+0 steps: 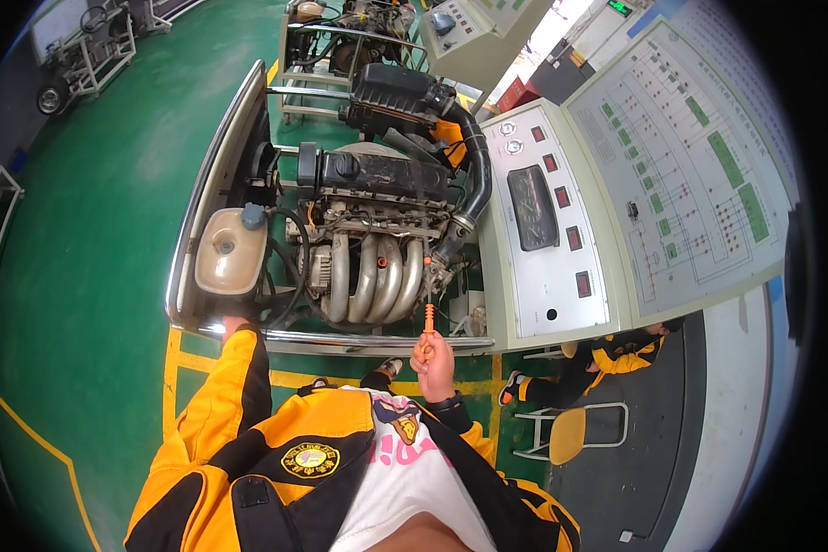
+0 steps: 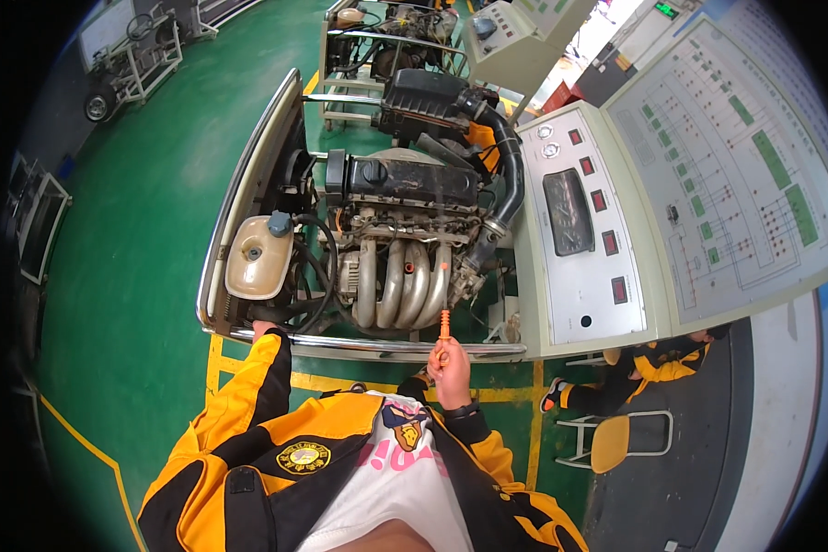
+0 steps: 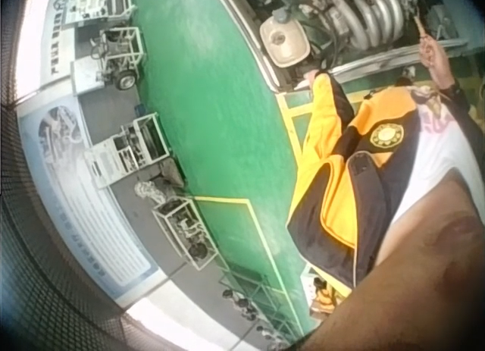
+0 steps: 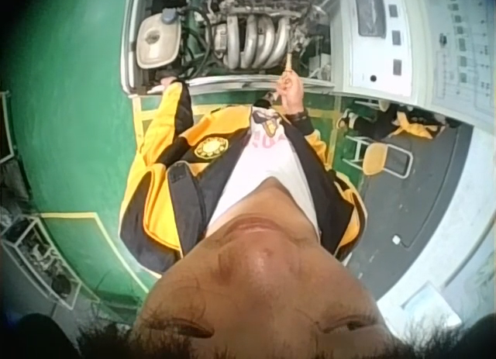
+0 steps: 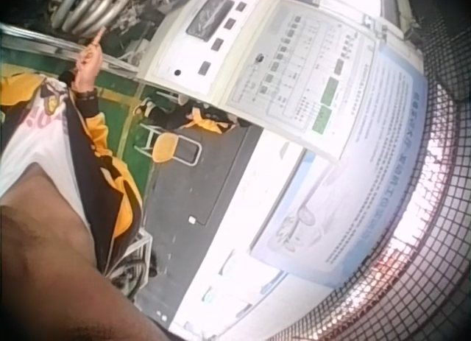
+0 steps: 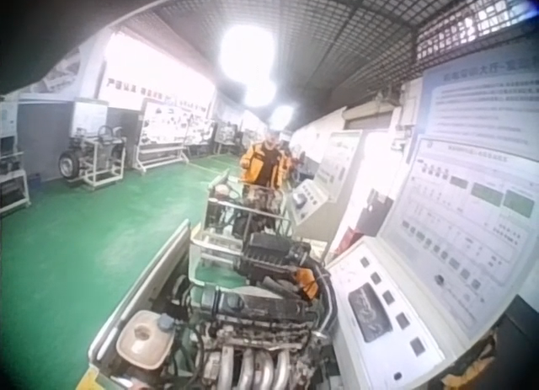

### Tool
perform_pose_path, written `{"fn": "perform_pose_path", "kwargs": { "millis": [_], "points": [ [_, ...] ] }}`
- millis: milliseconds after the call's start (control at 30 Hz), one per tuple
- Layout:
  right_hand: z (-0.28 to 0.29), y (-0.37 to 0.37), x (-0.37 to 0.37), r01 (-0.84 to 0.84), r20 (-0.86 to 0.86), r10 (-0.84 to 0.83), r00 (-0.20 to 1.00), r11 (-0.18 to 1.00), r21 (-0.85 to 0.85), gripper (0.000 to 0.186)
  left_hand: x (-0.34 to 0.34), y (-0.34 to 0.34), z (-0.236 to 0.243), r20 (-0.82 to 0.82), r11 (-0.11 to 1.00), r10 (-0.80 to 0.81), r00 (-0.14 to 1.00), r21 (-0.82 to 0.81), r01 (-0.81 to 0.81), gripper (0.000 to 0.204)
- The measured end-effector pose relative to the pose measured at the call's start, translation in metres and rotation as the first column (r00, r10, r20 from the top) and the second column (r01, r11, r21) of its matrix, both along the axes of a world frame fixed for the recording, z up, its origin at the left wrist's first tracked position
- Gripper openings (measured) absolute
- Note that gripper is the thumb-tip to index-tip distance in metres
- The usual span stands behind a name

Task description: The person uses an orange dipstick to check the fluid level in an engine, removing the stick, wiping it, and reinserting it while another person stands nearby.

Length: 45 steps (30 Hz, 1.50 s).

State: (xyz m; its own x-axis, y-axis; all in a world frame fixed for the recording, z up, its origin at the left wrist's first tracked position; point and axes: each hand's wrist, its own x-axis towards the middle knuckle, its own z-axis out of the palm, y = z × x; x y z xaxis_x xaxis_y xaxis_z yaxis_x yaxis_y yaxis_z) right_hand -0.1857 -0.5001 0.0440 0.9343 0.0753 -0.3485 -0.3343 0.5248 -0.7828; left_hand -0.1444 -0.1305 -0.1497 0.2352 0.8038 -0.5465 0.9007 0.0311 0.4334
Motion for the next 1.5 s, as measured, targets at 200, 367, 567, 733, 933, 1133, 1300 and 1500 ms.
{"fn": "perform_pose_path", "kwargs": {
  "millis": [200,367,567,733,933,1133,1300,1500],
  "points": [
    [-0.001,-0.004,-0.006,0.012,0.086,-0.010,0.996,1.000,-0.019,0.026,0.001,-0.021,0.062,-0.061,0.994,-0.090,0.994,-0.066,0.086,0.038],
    [0.002,-0.005,-0.007,-0.051,0.063,0.054,0.997,0.998,-0.047,0.019,-0.003,-0.009,0.046,-0.071,0.929,-0.370,0.926,-0.044,0.367,0.050],
    [-0.002,-0.008,-0.006,-0.044,0.030,0.047,0.998,0.993,-0.113,0.013,0.002,-0.011,0.051,-0.066,0.894,-0.448,0.891,-0.019,0.448,0.048],
    [-0.007,-0.009,-0.005,-0.137,-0.110,0.112,0.988,0.960,-0.245,0.015,0.007,-0.009,0.026,-0.077,0.996,-0.071,0.994,-0.065,0.066,0.045],
    [-0.030,-0.011,-0.006,-0.182,-0.230,0.143,0.963,0.971,-0.156,0.018,0.002,-0.005,0.026,-0.104,0.944,-0.329,0.939,-0.023,0.328,0.050],
    [-0.036,-0.017,-0.009,-0.102,-0.251,0.100,0.963,0.995,0.004,0.029,-0.001,-0.010,0.044,-0.002,0.970,-0.233,0.973,-0.076,0.232,0.055],
    [-0.038,-0.017,-0.010,-0.033,-0.130,0.013,0.991,0.988,-0.151,0.026,-0.002,-0.001,0.008,0.005,0.896,-0.439,0.899,0.078,0.437,0.046],
    [-0.015,-0.062,-0.019,0.274,0.191,-0.199,0.961,0.753,-0.598,0.010,0.004,-0.006,-0.002,-0.076,0.928,-0.346,0.935,0.120,0.353,0.028]
  ]
}}
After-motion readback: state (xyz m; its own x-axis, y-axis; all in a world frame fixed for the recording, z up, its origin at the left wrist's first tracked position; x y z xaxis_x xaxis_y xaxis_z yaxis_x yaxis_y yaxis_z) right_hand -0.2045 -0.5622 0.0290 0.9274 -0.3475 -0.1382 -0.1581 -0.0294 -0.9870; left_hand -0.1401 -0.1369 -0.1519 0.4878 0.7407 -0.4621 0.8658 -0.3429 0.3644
